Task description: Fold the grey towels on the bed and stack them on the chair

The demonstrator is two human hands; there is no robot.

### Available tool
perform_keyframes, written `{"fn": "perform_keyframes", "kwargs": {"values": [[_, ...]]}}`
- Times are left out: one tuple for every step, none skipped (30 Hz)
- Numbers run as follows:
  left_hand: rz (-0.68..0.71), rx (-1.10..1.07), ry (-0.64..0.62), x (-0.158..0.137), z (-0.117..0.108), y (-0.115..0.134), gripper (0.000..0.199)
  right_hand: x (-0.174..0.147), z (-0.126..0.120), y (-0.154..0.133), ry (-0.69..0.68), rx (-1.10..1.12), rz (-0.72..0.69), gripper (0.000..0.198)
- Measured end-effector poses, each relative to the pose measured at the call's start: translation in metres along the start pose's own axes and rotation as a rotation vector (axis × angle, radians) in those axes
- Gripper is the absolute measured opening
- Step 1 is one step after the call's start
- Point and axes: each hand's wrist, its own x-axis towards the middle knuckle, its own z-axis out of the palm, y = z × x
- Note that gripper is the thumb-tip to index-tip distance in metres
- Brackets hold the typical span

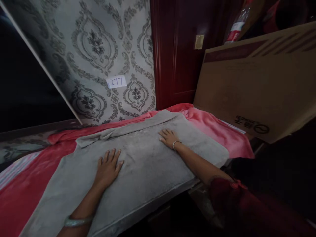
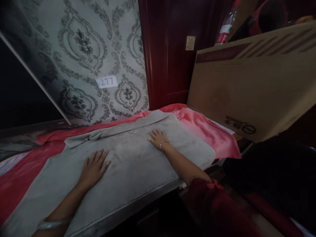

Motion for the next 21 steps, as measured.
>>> {"fn": "perform_keyframes", "kwargs": {"values": [[0.004,0.003,0.005,0.000,0.001,0.000,0.060,-0.005,-0.001,0.019,-0.004,-0.010,0.052,0.059],[0.007,0.003,0.009,0.001,0.001,-0.001,0.060,-0.010,-0.003,0.039,-0.010,-0.020,0.107,0.060],[0.008,0.001,0.011,0.001,0.002,-0.002,0.060,-0.017,-0.004,0.059,-0.017,-0.029,0.164,0.060],[0.010,-0.002,0.010,0.001,0.002,-0.002,0.061,-0.024,-0.005,0.079,-0.023,-0.037,0.220,0.061],[0.013,-0.004,0.009,0.002,0.003,-0.002,0.061,-0.033,-0.006,0.097,-0.030,-0.045,0.272,0.061],[0.014,-0.005,0.007,0.002,0.003,-0.003,0.061,-0.041,-0.008,0.115,-0.035,-0.050,0.320,0.062],[0.014,-0.004,0.004,0.002,0.003,-0.003,0.062,-0.049,-0.009,0.130,-0.040,-0.055,0.362,0.062],[0.013,-0.001,0.002,0.002,0.003,-0.003,0.062,-0.057,-0.010,0.144,-0.044,-0.058,0.396,0.062],[0.013,0.002,0.000,0.003,0.003,-0.003,0.062,-0.065,-0.012,0.156,-0.047,-0.060,0.422,0.062],[0.011,0.008,0.000,0.003,0.003,-0.002,0.062,-0.071,-0.014,0.165,-0.049,-0.062,0.443,0.061],[0.008,0.014,0.000,0.003,0.003,-0.002,0.063,-0.076,-0.016,0.172,-0.047,-0.065,0.462,0.061],[0.007,0.021,0.000,0.003,0.003,-0.002,0.063,-0.080,-0.018,0.174,-0.041,-0.070,0.482,0.060],[0.008,0.028,0.001,0.004,0.003,-0.002,0.063,-0.083,-0.020,0.173,-0.029,-0.078,0.508,0.060],[0.008,0.036,0.001,0.004,0.003,-0.002,0.064,-0.085,-0.022,0.168,-0.008,-0.088,0.527,0.061],[0.010,0.042,0.001,0.004,0.003,-0.002,0.064,-0.087,-0.023,0.158,0.023,-0.098,0.523,0.062],[0.012,0.045,0.002,0.004,0.004,-0.002,0.064,-0.089,-0.024,0.144,0.057,-0.106,0.483,0.062],[0.013,0.047,0.003,0.005,0.005,-0.002,0.065,-0.091,-0.023,0.126,0.086,-0.109,0.410,0.062],[0.013,0.046,0.004,0.005,0.005,-0.002,0.065,-0.093,-0.020,0.106,0.108,-0.105,0.292,0.061],[0.012,0.042,0.003,0.005,0.006,-0.003,0.066,-0.096,-0.017,0.085,0.094,-0.090,0.161,0.060],[0.011,0.036,0.003,0.006,0.006,-0.003,0.066,-0.099,-0.013,0.065,0.055,-0.066,0.055,0.059],[0.009,0.030,0.003,0.006,0.007,-0.003,0.067,-0.101,-0.010,0.047,0.015,-0.042,-0.030,0.060]]}}
